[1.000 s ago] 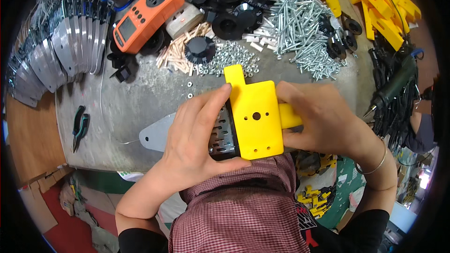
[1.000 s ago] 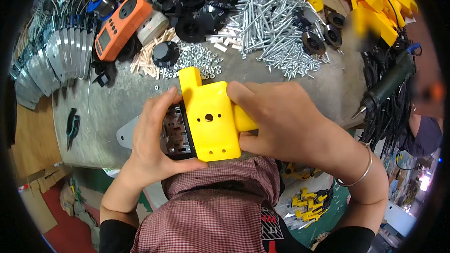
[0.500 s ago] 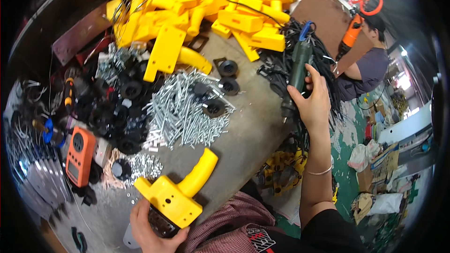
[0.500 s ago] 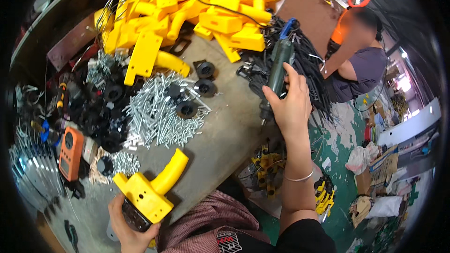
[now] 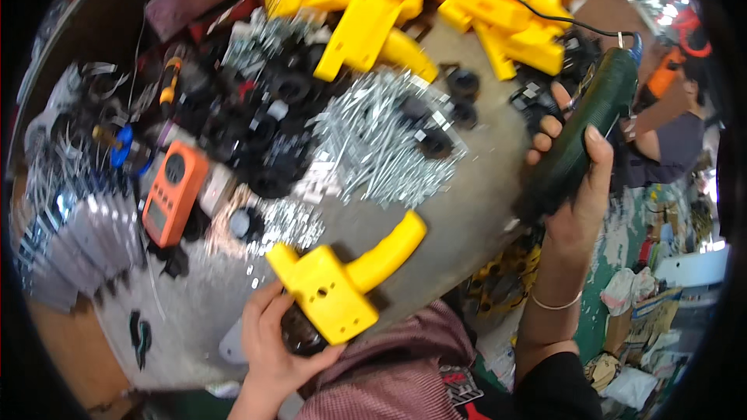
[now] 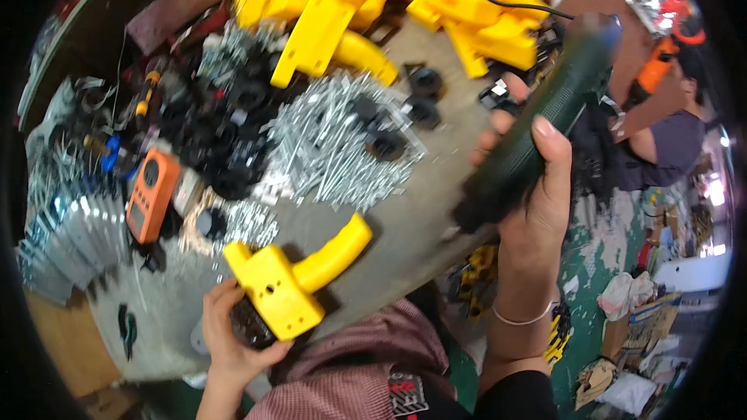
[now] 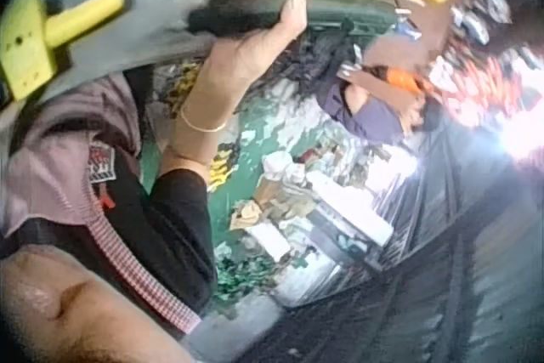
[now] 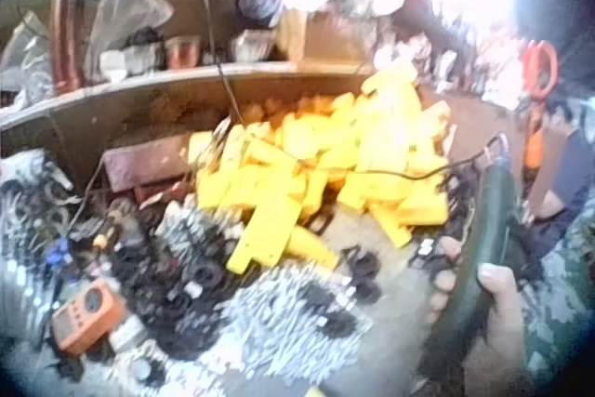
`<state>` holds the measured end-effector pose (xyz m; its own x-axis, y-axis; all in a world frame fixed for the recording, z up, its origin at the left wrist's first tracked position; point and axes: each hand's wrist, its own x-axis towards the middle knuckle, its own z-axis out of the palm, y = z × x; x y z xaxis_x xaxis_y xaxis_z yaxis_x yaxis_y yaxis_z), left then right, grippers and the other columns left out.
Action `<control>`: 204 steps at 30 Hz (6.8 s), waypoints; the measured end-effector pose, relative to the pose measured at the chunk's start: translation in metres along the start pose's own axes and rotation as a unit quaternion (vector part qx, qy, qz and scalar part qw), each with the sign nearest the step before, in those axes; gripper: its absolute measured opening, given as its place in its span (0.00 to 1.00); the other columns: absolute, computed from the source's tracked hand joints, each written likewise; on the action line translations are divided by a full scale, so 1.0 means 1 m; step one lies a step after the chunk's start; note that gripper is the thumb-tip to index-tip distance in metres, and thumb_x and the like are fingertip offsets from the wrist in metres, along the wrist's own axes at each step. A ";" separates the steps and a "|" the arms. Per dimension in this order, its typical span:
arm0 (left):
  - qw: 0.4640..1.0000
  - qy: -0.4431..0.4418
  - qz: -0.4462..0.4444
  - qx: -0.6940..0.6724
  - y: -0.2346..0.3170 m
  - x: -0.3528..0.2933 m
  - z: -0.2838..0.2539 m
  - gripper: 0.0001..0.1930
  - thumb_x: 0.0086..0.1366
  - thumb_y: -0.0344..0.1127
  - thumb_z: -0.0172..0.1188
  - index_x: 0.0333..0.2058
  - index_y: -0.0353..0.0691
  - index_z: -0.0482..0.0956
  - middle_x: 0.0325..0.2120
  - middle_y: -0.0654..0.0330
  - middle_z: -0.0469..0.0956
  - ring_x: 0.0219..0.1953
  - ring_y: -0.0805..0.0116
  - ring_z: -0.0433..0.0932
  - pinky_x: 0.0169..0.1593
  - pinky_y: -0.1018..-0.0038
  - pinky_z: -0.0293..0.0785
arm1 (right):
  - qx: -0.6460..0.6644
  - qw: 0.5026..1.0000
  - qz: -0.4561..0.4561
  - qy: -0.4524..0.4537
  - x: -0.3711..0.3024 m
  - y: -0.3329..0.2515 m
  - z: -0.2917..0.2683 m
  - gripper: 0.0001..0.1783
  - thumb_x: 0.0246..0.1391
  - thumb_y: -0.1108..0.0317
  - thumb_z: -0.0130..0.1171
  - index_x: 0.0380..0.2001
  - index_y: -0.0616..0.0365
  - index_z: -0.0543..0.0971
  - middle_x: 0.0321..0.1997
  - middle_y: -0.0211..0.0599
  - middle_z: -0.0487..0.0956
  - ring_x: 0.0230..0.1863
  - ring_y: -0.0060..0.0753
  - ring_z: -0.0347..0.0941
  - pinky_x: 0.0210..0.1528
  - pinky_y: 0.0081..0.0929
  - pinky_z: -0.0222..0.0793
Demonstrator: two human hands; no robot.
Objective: Assembling the internal wiring and casing of a yellow plastic handheld device using a screwdriver and soldering iron.
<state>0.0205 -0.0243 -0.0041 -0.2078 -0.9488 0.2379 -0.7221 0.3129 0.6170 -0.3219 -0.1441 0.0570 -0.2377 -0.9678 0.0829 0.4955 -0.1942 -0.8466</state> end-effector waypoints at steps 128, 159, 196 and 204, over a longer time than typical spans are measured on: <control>0.964 -0.058 0.091 0.244 -0.039 0.025 -0.050 0.08 0.45 0.28 0.62 0.27 0.37 0.78 0.26 0.61 0.73 0.29 0.65 0.75 0.28 0.70 0.73 | 0.235 0.965 0.038 -0.113 -0.030 0.057 0.013 0.21 0.59 0.57 0.51 0.46 0.63 0.64 0.29 0.30 0.64 0.32 0.26 0.63 0.49 0.31 0.66; 0.990 0.088 -0.100 -0.050 0.024 -0.037 -0.001 0.09 0.43 0.22 0.66 0.21 0.37 0.74 0.20 0.58 0.71 0.23 0.59 0.69 0.26 0.68 0.63 | 0.295 0.950 0.094 -0.039 -0.076 0.080 0.004 0.19 0.56 0.54 0.52 0.40 0.58 0.65 0.28 0.27 0.63 0.29 0.22 0.63 0.45 0.28 0.68; 0.996 0.078 0.043 0.020 -0.006 -0.040 -0.028 0.28 0.46 0.43 0.74 0.47 0.39 0.80 0.42 0.54 0.78 0.43 0.53 0.76 0.46 0.63 0.71 | -0.002 0.995 0.027 0.100 -0.025 0.005 -0.031 0.33 0.67 0.61 0.45 0.68 0.67 0.52 0.67 0.55 0.62 0.70 0.45 0.56 0.71 0.43 0.51; 0.989 0.037 0.069 0.122 -0.009 -0.035 -0.057 0.30 0.50 0.54 0.68 0.49 0.43 0.78 0.41 0.55 0.78 0.39 0.56 0.78 0.42 0.64 0.70 | -0.457 0.782 -0.363 -0.218 -0.078 0.041 0.025 0.23 0.61 0.56 0.54 0.49 0.65 0.77 0.49 0.46 0.79 0.50 0.42 0.76 0.52 0.38 0.71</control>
<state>0.0714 0.0085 0.0247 -0.2728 -0.8892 0.3673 -0.8296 0.4108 0.3783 -0.2621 -0.0802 0.0293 0.2275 -0.6565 0.7192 -0.4891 -0.7157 -0.4986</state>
